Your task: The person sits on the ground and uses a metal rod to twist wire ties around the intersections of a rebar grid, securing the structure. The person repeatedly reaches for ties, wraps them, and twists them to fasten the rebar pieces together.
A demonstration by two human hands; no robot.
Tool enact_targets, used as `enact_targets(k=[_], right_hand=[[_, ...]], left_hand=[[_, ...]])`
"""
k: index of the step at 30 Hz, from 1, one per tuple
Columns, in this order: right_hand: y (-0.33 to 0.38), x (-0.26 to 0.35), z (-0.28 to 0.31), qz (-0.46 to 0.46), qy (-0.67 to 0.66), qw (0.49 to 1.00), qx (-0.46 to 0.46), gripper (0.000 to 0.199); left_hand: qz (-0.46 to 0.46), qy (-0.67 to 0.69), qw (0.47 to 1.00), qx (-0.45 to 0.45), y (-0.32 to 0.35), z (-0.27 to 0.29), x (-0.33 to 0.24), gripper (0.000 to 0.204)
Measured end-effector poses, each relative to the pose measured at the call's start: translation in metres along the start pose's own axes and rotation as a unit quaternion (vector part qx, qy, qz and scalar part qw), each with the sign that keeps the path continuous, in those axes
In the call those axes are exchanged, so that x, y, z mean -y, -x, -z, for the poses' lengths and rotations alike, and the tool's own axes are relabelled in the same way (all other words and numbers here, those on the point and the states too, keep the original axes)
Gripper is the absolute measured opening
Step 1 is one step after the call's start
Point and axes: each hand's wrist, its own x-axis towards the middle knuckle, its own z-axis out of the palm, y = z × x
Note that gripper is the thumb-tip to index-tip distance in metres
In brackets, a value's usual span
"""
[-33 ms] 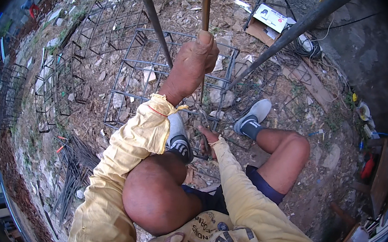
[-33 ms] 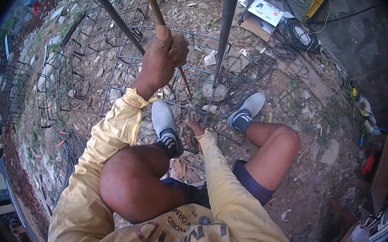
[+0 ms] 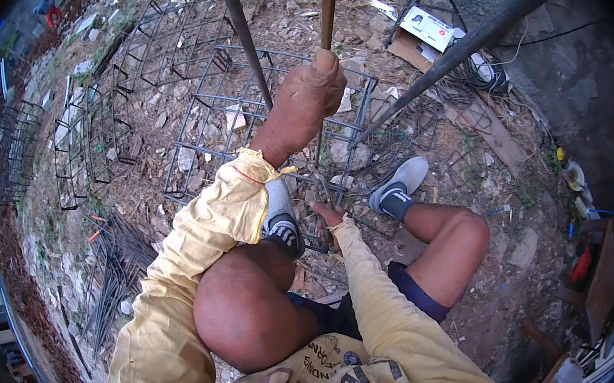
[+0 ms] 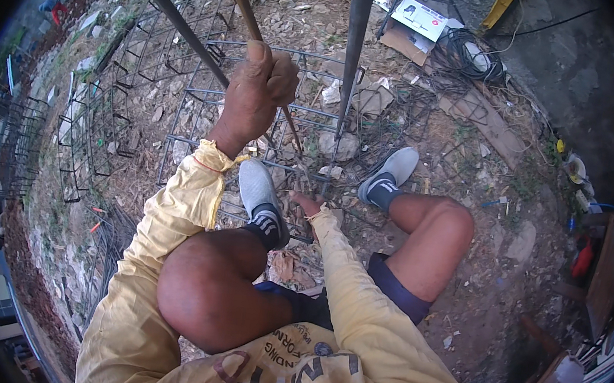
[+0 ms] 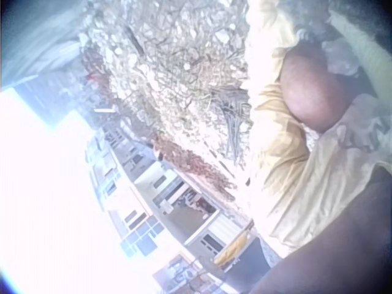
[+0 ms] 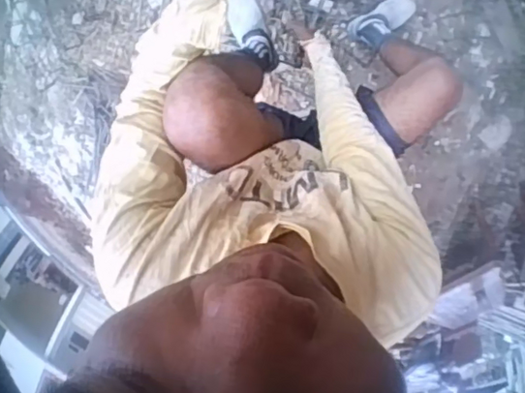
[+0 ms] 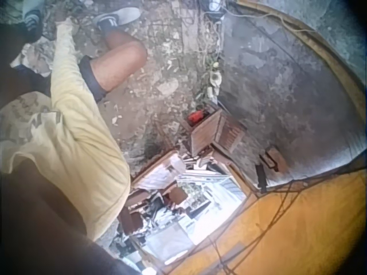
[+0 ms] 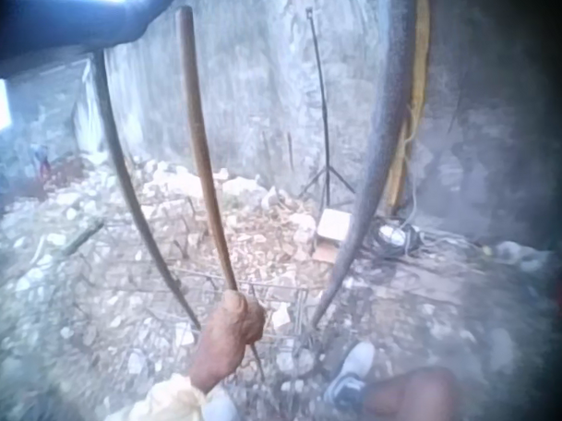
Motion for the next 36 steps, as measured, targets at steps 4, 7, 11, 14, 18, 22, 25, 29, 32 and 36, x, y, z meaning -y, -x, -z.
enact_targets(k=[4, 7, 11, 14, 18, 22, 25, 29, 32, 36], right_hand=[[0.012, -0.001, -0.016, 0.13, 0.29, 0.937, -0.142, 0.07], [0.022, -0.014, -0.019, 0.225, 0.403, 0.855, -0.238, 0.064], [0.018, -0.004, -0.012, 0.02, 0.061, 0.997, -0.04, 0.059], [0.023, 0.005, 0.01, -0.15, -0.295, 0.919, 0.213, 0.056], [0.033, 0.024, 0.007, -0.167, -0.152, 0.963, 0.145, 0.053], [0.024, 0.025, 0.004, -0.152, -0.091, 0.979, 0.098, 0.051], [0.023, 0.023, -0.005, -0.148, -0.114, 0.977, 0.097, 0.049], [0.028, 0.024, 0.015, -0.267, -0.401, 0.812, 0.329, 0.037], [0.044, 0.034, 0.004, -0.15, -0.129, 0.965, 0.173, 0.046], [0.018, -0.002, 0.011, 0.161, 0.249, 0.947, -0.12, 0.061]], left_hand=[[0.02, 0.004, 1.0, -0.013, 0.01, 0.013, 0.001, 0.062], [0.003, 0.012, 1.0, -0.001, 0.009, 0.009, 0.0, 0.062], [0.002, -0.001, 1.0, 0.003, 0.008, 0.012, 0.003, 0.062], [-0.004, -0.001, 1.0, -0.006, 0.011, 0.008, -0.003, 0.063], [-0.005, -0.01, 1.0, -0.006, 0.014, 0.014, -0.002, 0.064], [-0.017, -0.034, 0.999, -0.005, 0.013, 0.006, -0.006, 0.064], [-0.003, -0.009, 1.0, 0.001, 0.012, 0.006, -0.007, 0.064], [-0.008, -0.02, 1.0, 0.005, 0.018, 0.011, -0.006, 0.063], [-0.013, -0.023, 1.0, 0.006, 0.017, 0.01, -0.008, 0.063], [-0.011, -0.014, 0.999, 0.026, 0.012, 0.006, -0.002, 0.059]])
